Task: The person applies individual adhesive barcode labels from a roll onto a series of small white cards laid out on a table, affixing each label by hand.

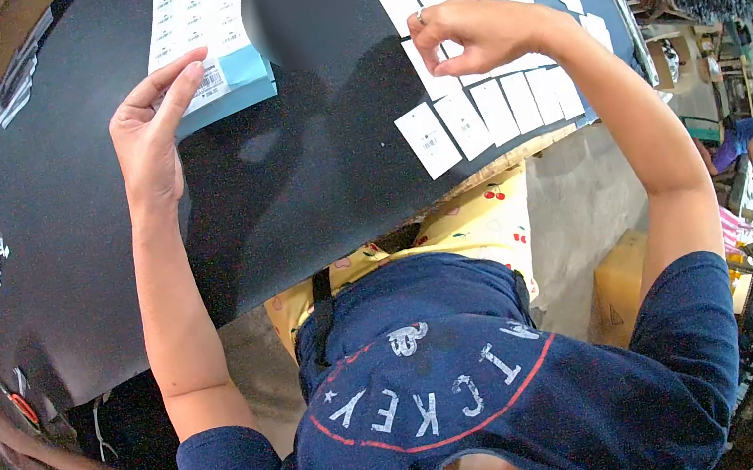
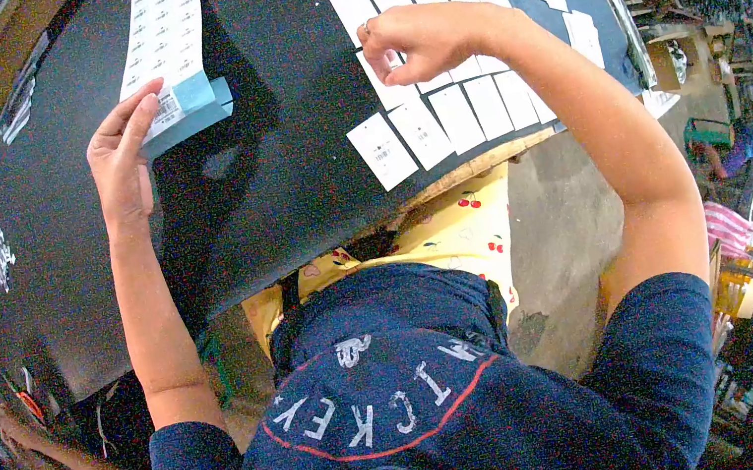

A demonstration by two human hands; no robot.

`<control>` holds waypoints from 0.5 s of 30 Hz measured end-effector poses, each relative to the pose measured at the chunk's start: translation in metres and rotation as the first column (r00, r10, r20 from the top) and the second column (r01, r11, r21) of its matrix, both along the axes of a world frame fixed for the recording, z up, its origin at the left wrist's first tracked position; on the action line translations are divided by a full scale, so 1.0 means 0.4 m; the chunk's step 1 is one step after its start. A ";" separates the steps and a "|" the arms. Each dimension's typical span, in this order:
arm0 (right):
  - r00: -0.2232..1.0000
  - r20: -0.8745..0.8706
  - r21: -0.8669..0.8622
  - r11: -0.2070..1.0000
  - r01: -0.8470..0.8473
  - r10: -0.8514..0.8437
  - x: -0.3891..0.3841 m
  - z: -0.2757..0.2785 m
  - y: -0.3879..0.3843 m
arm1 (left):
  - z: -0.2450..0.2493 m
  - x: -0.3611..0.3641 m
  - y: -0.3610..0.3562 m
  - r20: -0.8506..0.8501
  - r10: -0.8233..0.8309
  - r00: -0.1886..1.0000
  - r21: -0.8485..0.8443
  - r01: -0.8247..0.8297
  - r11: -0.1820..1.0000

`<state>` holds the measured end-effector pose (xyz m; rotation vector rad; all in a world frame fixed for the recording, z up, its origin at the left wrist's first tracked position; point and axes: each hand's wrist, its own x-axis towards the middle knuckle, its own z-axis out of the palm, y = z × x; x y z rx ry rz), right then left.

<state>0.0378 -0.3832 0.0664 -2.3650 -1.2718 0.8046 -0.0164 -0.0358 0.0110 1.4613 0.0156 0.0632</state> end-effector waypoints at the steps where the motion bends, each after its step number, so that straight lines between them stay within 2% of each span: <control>1: 1.000 0.015 -0.064 0.998 -0.012 0.013 -0.001 0.004 0.006 | -0.001 0.000 0.001 -0.004 -0.002 1.000 0.002 0.002 1.000; 2: 0.999 0.030 -0.129 0.991 -0.023 0.027 -0.001 0.006 0.010 | -0.001 0.000 0.001 0.002 0.002 1.000 0.012 -0.002 1.000; 11: 0.996 0.052 -0.180 0.982 -0.065 0.076 0.011 0.006 0.030 | -0.019 0.002 0.013 0.022 -0.021 1.000 0.074 0.020 0.997; 15: 0.989 0.094 -0.085 0.991 -0.103 0.111 0.019 -0.014 0.025 | -0.013 0.002 0.006 0.023 0.011 1.000 0.041 -0.012 0.999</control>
